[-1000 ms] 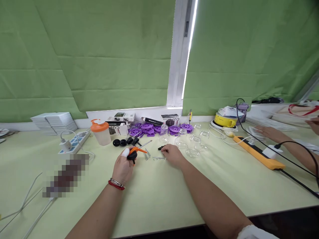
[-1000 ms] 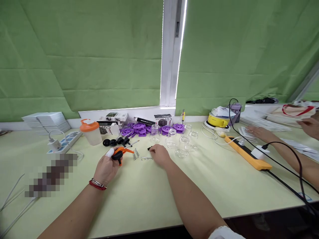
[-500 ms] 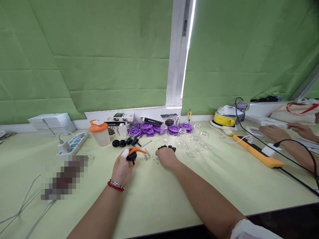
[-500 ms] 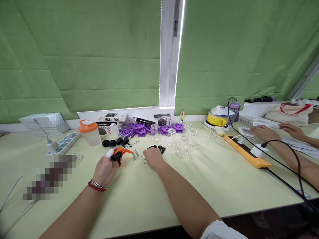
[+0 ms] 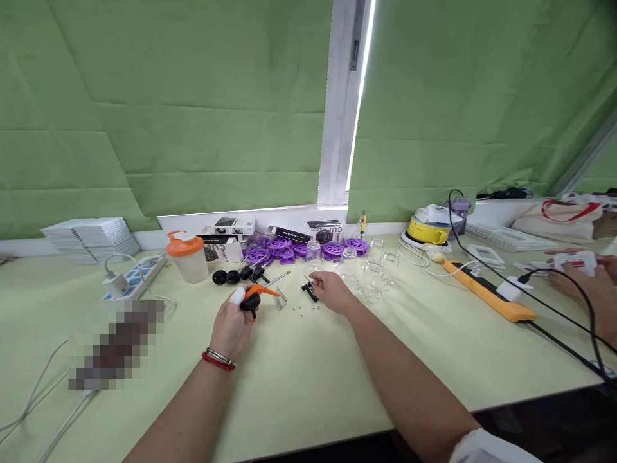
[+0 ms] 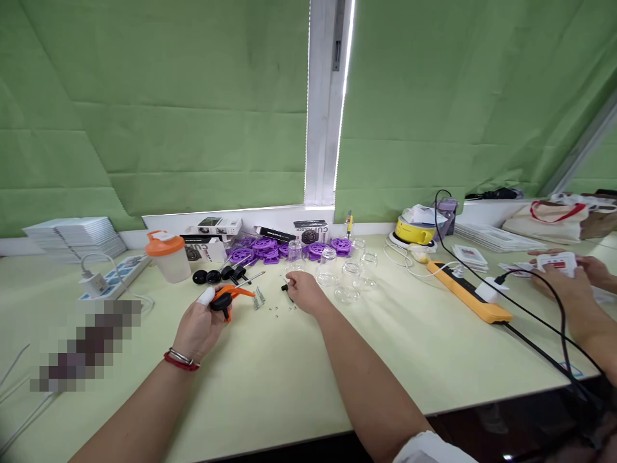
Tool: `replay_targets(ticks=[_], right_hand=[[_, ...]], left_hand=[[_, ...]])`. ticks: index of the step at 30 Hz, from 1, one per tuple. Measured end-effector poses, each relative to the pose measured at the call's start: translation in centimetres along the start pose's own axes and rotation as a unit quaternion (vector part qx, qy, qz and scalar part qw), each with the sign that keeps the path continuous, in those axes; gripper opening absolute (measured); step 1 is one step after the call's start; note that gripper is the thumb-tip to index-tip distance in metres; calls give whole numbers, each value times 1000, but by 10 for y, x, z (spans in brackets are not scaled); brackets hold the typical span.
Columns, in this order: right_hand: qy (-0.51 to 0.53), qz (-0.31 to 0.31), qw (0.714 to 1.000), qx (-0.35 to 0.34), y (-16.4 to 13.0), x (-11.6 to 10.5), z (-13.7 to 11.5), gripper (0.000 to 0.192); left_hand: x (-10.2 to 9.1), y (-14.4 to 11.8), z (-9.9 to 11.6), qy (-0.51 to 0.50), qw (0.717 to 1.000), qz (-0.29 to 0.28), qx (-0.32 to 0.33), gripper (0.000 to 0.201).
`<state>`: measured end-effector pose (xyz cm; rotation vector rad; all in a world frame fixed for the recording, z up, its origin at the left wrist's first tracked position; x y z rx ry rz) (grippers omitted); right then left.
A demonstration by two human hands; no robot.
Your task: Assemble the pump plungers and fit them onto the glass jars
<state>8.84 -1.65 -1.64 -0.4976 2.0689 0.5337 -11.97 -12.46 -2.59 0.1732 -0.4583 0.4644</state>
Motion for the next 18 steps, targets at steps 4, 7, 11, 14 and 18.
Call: replay_targets(ticks=[4, 7, 11, 14, 18], right_hand=[[78, -30, 996, 37, -18, -5, 20, 27], [38, -54, 997, 51, -34, 1, 25, 21], [-50, -49, 997, 13, -48, 12, 21, 21], [-179, -52, 981, -52, -55, 20, 15, 21], [-249, -53, 963, -86, -58, 26, 8, 20]], left_hand=[[3, -3, 2, 2, 1000, -2, -8, 29], [5, -4, 3, -1, 1000, 0, -10, 28], [6, -4, 3, -9, 1000, 2, -4, 28], [4, -4, 3, -10, 1000, 4, -7, 30], [2, -2, 1, -1, 1000, -3, -12, 30]])
Point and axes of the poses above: each hand's wrist, its own y-axis towards the middle knuckle, its own x-axis out of the palm, z = x × y, the point moved 3 cm from there along y, towards the middle knuckle, and after that the axes turned 1 degree about -z, right-handed, at the moved point
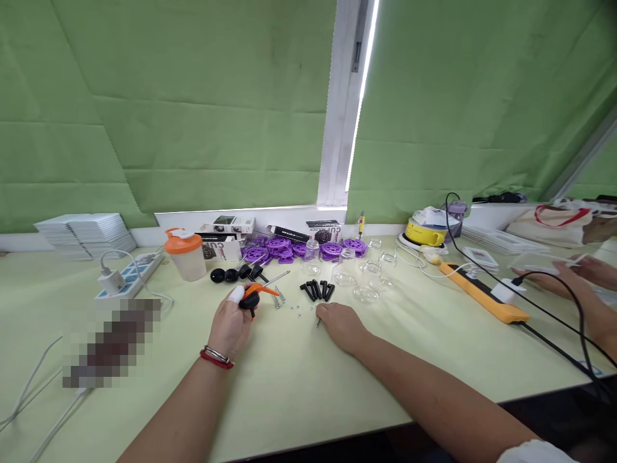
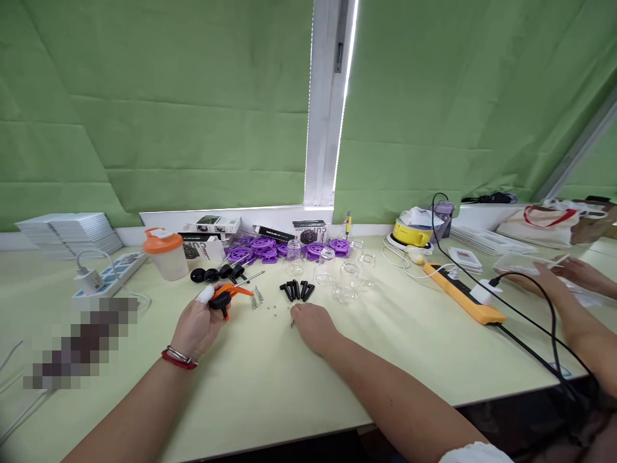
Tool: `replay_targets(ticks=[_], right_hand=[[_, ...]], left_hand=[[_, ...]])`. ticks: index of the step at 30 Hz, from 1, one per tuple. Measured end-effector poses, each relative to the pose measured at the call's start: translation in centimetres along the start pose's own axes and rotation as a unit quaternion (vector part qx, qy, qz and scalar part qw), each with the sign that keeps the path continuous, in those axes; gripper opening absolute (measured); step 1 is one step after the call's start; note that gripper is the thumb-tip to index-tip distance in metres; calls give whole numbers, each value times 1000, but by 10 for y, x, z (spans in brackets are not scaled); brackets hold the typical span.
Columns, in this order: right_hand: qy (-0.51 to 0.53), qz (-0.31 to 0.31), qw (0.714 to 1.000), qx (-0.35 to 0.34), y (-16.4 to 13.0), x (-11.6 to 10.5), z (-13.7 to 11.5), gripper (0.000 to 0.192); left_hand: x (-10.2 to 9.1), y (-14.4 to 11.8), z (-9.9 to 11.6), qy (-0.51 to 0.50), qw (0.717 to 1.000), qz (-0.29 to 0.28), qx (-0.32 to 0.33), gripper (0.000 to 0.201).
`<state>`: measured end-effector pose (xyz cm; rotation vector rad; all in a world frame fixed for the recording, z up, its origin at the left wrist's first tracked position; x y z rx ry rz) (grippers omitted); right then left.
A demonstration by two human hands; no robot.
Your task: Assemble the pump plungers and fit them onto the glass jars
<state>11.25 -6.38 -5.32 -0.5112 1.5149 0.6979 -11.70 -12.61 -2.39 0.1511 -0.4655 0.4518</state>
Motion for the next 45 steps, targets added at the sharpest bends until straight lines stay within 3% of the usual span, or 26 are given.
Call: replay_targets(ticks=[10, 21, 33, 39, 45], right_hand=[[-2, -20, 999, -32, 15, -1, -22, 15], [9, -17, 997, 72, 9, 7, -7, 20], [113, -6, 993, 37, 28, -6, -24, 25], [143, 59, 988, -4, 17, 1, -23, 27], [126, 47, 991, -10, 24, 9, -25, 29]], left_hand=[[2, 0, 0, -1, 1000, -2, -2, 31], [4, -1, 1, 15, 1000, -11, 11, 31], [1, 1, -2, 30, 999, -23, 19, 34], [0, 1, -1, 22, 1000, -14, 12, 34], [3, -1, -1, 21, 999, -18, 20, 31]])
Point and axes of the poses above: each hand's wrist, its own y-axis towards the middle knuckle, its own x-axis out of the palm, z = x × y, the point moved 3 cm from there along y, towards the middle knuckle, and after that the axes turned 1 degree about -z, right-handed, at the moved point
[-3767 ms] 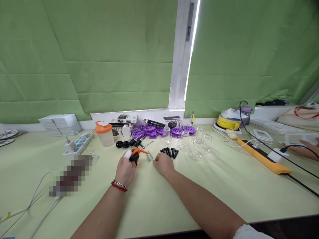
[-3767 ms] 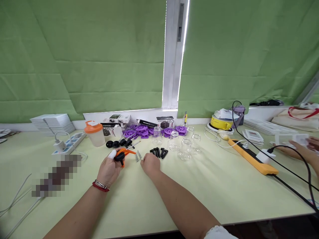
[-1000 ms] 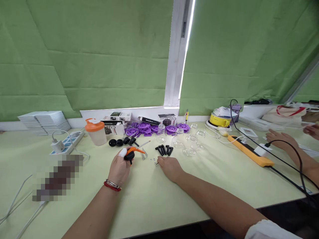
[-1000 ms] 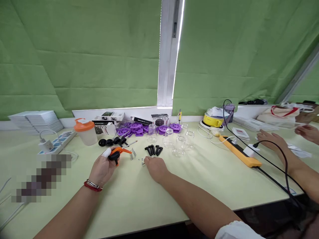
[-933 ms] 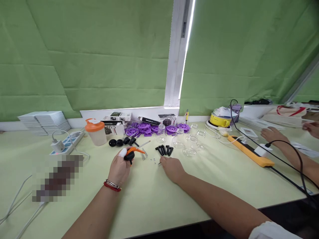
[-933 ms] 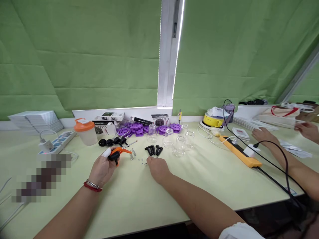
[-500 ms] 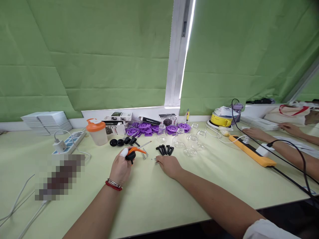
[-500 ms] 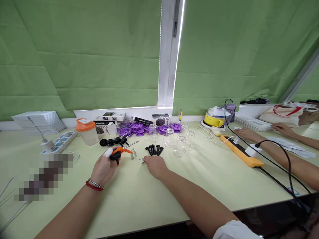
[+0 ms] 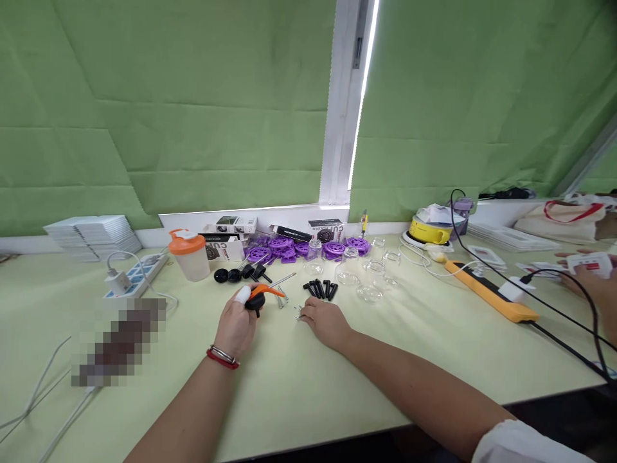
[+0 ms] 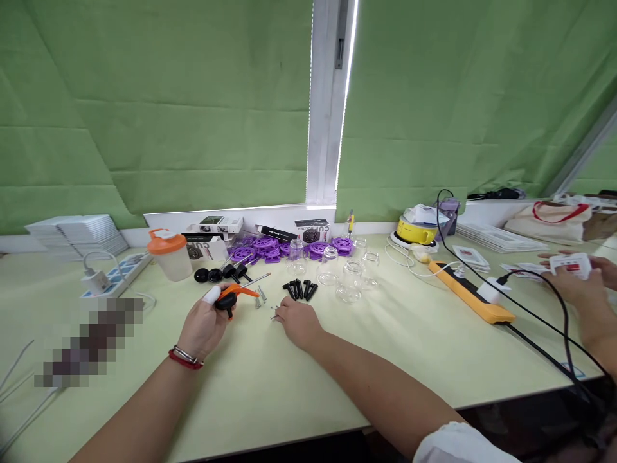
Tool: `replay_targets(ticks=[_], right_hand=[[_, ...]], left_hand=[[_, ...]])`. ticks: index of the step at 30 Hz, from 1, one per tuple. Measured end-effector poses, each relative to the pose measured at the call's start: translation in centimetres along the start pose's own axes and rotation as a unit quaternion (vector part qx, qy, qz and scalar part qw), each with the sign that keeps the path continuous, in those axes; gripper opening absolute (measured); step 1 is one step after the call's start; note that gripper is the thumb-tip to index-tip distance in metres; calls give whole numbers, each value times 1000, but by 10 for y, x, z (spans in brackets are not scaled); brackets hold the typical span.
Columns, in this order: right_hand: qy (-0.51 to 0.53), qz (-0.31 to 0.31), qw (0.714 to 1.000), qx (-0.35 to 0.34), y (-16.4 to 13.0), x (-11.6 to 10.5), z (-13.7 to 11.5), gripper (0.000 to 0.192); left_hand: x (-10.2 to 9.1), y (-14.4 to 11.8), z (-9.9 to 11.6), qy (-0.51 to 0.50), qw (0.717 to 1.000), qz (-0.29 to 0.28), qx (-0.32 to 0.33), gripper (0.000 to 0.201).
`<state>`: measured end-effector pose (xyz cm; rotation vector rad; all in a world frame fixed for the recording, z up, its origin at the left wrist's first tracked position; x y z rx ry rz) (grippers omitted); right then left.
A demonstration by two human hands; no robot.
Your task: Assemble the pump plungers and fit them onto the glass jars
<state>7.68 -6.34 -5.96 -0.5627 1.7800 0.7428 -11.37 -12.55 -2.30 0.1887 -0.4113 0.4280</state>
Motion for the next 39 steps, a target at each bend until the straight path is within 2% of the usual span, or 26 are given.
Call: replay_targets(ticks=[7, 12, 15, 19, 23, 29, 34, 39], right_hand=[[-46, -24, 997, 52, 29, 1, -6, 31], [-46, -22, 997, 61, 31, -3, -8, 30], [-43, -23, 998, 31, 24, -3, -11, 30], [-52, -56, 997, -24, 19, -1, -17, 28], [-69, -69, 995, -1, 25, -4, -19, 28], [-54, -28, 998, -3, 20, -19, -2, 32], [-48, -67, 996, -45, 9, -19, 8, 30], [-57, -78, 995, -25, 18, -14, -3, 29]], left_hand=[[0, 0, 1, 1, 1000, 0, -4, 31], [0, -1, 3, 5, 1000, -3, 2, 31], [0, -1, 3, -4, 1000, 1, 3, 31], [2, -2, 5, -7, 1000, 5, 5, 31], [4, -3, 5, 1, 1000, -1, 4, 33], [1, -2, 5, 6, 1000, 1, 7, 33], [1, -2, 3, 8, 1000, -10, 3, 33], [1, -1, 3, 6, 1000, -3, 2, 32]])
Point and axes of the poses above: each hand's wrist, its own y-axis towards the middle knuckle, its own x-axis out of the palm, z = x × y, the point moved 3 cm from there along y, towards the middle knuckle, and after that the axes turned 1 degree about -z, right-handed, at the moved point
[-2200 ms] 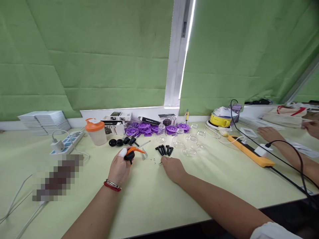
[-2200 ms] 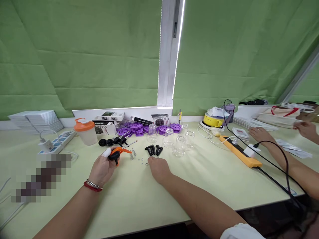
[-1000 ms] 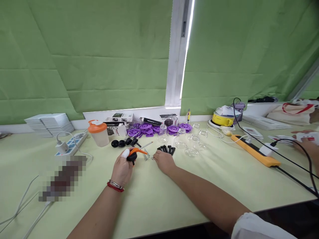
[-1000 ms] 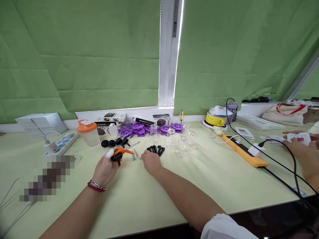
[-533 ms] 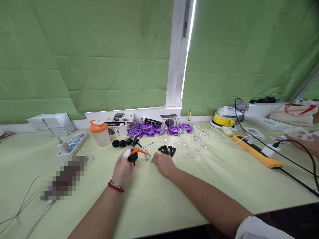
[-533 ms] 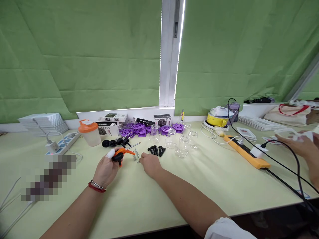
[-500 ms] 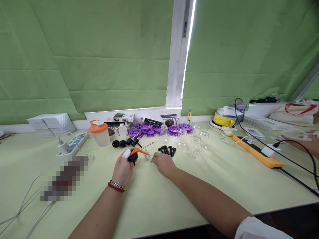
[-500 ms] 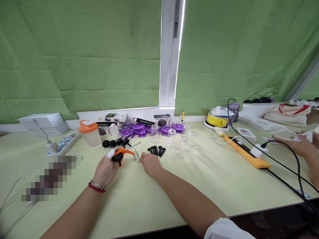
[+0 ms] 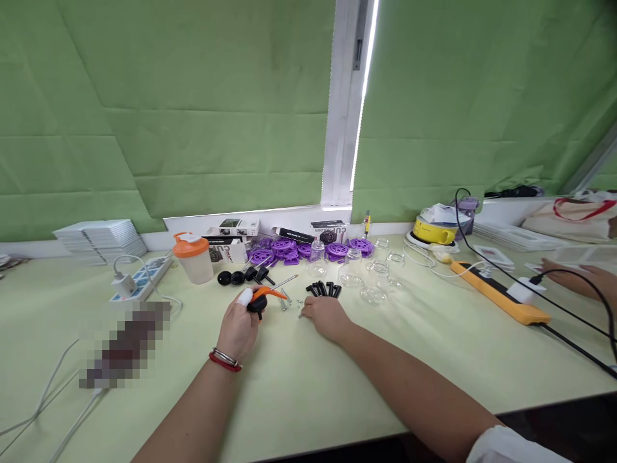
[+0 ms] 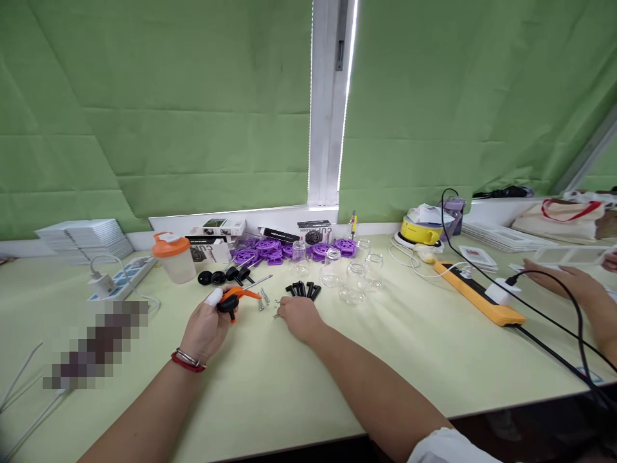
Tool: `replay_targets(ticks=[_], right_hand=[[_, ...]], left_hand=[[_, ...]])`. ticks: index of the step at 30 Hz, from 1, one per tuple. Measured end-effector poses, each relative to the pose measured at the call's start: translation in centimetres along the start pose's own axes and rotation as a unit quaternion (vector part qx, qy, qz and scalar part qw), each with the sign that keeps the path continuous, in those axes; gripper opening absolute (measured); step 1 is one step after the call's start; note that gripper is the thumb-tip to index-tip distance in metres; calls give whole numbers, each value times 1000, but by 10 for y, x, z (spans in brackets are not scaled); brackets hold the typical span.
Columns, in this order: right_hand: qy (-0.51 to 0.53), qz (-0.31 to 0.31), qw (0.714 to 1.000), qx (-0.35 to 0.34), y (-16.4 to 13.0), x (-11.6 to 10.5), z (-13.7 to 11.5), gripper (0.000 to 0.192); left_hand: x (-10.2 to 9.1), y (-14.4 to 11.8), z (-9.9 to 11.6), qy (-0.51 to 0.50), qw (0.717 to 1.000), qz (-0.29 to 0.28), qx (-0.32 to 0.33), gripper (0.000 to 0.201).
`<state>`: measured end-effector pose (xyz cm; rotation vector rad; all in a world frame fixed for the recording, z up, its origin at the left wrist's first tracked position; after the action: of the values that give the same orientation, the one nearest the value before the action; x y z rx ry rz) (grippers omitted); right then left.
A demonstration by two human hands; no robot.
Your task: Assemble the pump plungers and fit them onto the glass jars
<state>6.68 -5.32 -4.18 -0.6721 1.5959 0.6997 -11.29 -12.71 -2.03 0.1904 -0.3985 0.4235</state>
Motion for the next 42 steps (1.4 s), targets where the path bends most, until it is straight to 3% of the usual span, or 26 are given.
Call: replay_targets(ticks=[6, 8, 10, 13, 15, 19, 22, 25, 31, 37, 42], right_hand=[[10, 17, 999, 33, 11, -4, -4, 29], [46, 58, 996, 46, 7, -9, 2, 29], [122, 144, 980, 65, 0, -19, 10, 28], [281, 288, 913, 73, -13, -38, 17, 32], [389, 337, 855, 60, -18, -47, 12, 37], [553, 320, 769, 30, -13, -52, -14, 30], [594, 311, 742, 20, -6, -46, -31, 26], [564, 308, 766, 9, -5, -38, -39, 24], [413, 273, 869, 1, -13, -37, -39, 25], [397, 253, 882, 17, -13, -32, -33, 22], [325, 207, 923, -16, -14, -32, -37, 17]], left_hand=[[0, -1, 1, -3, 1000, 6, -4, 32], [0, 0, -1, -2, 1000, 9, -14, 33], [0, -1, -3, -7, 1000, 9, -26, 34], [5, -3, -7, -26, 999, -5, -39, 33], [11, -6, -11, -39, 998, -20, -54, 31], [25, -16, -24, -43, 992, -66, -98, 30], [33, -23, -32, -41, 987, -111, -112, 28], [38, -28, -38, -44, 982, -140, -123, 26], [42, -33, -40, -74, 975, -158, -140, 19], [47, -36, -40, -87, 973, -151, -154, 21], [43, -30, -43, -90, 975, -133, -155, 15]])
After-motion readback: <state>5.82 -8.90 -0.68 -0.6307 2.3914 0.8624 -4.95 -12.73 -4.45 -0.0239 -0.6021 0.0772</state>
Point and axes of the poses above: each hand's wrist, its own y-axis towards the middle knuckle, its own x-axis out of the palm, z = x × y, the point moved 3 cm from there along y, towards the middle knuckle, and after that the axes turned 1 degree about -z, right-handed, at the moved point
